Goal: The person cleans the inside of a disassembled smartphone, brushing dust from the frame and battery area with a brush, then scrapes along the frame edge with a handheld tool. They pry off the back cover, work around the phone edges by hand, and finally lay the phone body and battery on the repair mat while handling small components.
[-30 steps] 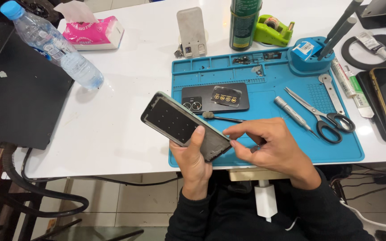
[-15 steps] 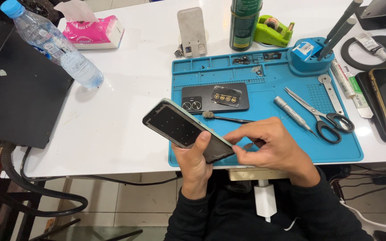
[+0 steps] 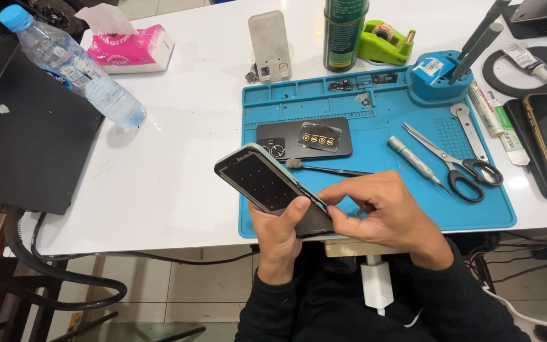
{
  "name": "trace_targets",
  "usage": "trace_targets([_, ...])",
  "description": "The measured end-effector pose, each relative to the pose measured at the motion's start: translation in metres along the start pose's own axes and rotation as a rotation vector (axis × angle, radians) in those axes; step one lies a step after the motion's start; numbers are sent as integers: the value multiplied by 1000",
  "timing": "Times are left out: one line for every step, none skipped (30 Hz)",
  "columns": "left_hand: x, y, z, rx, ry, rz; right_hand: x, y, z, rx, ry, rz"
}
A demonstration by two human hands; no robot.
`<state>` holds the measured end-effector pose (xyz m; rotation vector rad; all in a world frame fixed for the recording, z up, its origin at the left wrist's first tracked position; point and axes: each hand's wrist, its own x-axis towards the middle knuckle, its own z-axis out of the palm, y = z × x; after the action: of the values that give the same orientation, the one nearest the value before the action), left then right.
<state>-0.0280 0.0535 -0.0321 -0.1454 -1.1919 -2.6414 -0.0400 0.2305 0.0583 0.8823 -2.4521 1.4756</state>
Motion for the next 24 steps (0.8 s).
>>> trace_targets([0, 0, -1, 3, 0, -6, -1, -2, 0, 2, 13, 57])
trace_targets([0, 0, -1, 1, -29, -12, -2, -3, -2, 5, 22, 30])
trace_targets([0, -1, -2, -2, -57, -15, -2, -5, -3, 9, 29, 1])
trace_targets([-1, -1, -3, -5, -85, -18, -2, -6, -4, 13, 36, -27])
trace_targets([-1, -1, -4, -7, -93, -20, -2, -8, -3, 9, 52, -53])
trace_targets([-1, -2, -5, -11, -103, -21, -2, -9, -3, 4, 68, -80])
trace_targets([-1, -3, -5, -15, -114, -22, -2, -10, -3, -2, 86, -108])
trace_targets([-1, -4, -5, -6, -115, -15, -2, -10, -4, -2, 90, -104])
trace_targets([-1, -4, -6, 3, -115, -9, -2, -11, -3, 0, 93, -99])
trace_targets([-2, -5, -6, 12, -115, -4, -2, -11, -4, 2, 97, -93])
trace_targets([-2, -5, -7, 14, -117, -9, -2, -11, -4, -12, 99, -100])
trace_targets([-2, -5, -7, 16, -120, -13, -2, -11, -5, -26, 101, -106])
trace_targets([-1, -4, -9, 19, -124, -17, -1, -11, -6, -39, 104, -113])
trace_targets([-1, -4, -9, -4, -133, -23, -2, -12, -8, -24, 102, -88])
trace_targets([-1, -4, -10, -28, -143, -27, -3, -13, -10, -9, 100, -65])
trace_targets([0, -3, -11, -52, -151, -29, -3, -13, -12, 7, 96, -43])
trace_targets([0, -3, -12, -112, -148, -38, -4, -14, -13, -15, 101, -36])
trace_targets([0, -4, -13, -172, -146, -46, -4, -15, -15, -38, 106, -30])
trace_targets([1, -4, -14, -233, -145, -56, -5, -15, -16, -61, 112, -22])
trace_targets([2, -5, -15, -287, -172, -54, -5, -15, -17, -79, 131, -24])
trace_targets([2, -6, -17, -341, -198, -55, -6, -14, -17, -96, 150, -22])
trace_targets([2, -8, -19, -395, -222, -55, -8, -13, -17, -113, 168, -21])
trace_targets([2, -9, -21, -463, -209, -33, -8, -12, -16, -165, 174, -44])
trace_targets([2, -10, -24, -532, -195, -9, -8, -9, -15, -217, 179, -69])
